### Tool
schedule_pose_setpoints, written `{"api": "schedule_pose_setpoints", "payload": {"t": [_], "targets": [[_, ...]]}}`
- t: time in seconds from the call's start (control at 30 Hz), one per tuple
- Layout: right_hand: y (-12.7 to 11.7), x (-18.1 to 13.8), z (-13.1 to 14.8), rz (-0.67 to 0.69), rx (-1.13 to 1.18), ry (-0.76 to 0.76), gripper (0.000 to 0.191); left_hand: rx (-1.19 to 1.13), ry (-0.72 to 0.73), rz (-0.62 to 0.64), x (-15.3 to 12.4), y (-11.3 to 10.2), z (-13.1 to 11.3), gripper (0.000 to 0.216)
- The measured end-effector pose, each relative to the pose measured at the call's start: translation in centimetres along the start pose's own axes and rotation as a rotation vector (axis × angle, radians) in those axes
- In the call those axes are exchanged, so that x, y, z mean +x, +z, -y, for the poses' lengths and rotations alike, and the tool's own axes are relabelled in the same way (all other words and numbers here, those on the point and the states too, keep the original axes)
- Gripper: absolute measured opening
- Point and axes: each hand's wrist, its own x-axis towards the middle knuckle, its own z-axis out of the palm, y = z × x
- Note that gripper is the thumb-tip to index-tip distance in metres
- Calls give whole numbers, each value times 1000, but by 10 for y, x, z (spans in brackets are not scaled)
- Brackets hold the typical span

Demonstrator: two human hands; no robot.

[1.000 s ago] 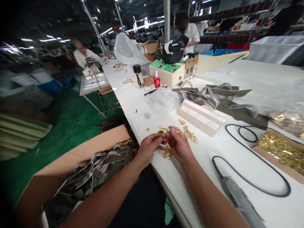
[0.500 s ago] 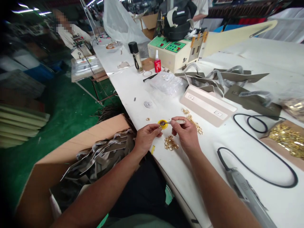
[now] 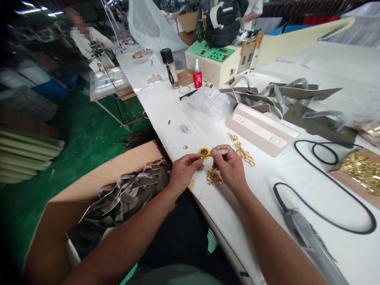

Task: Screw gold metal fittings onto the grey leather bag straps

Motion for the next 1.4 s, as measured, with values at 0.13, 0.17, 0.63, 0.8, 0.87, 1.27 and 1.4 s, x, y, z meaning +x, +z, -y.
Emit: {"api": "schedule_pose_setpoints", "payload": {"t": [0.13,0.17,0.63,0.8,0.87,1.27,1.4], "targets": [[1,0,-1,5,-33,-10,33,5,3,-4,0,0,1,41],[1,0,-1,5,-37,-11,33,6,3,-5,0,0,1,41],[-2,2,1,-12,51,18,33,182,89,-1,-4,0,8,26],[-10,13,-11,-185,282,53,32,469,280,26,-12,-1,3,10],[-13,16,-15,-208,333,83,34,544,322,43,-14,-1,2,8],[-49,35,-13,-488,528,75,35,776,472,235,4,2,-27,21],[-62,41,-9,-627,579,54,38,1074,646,341,52,28,-50,21]]}}
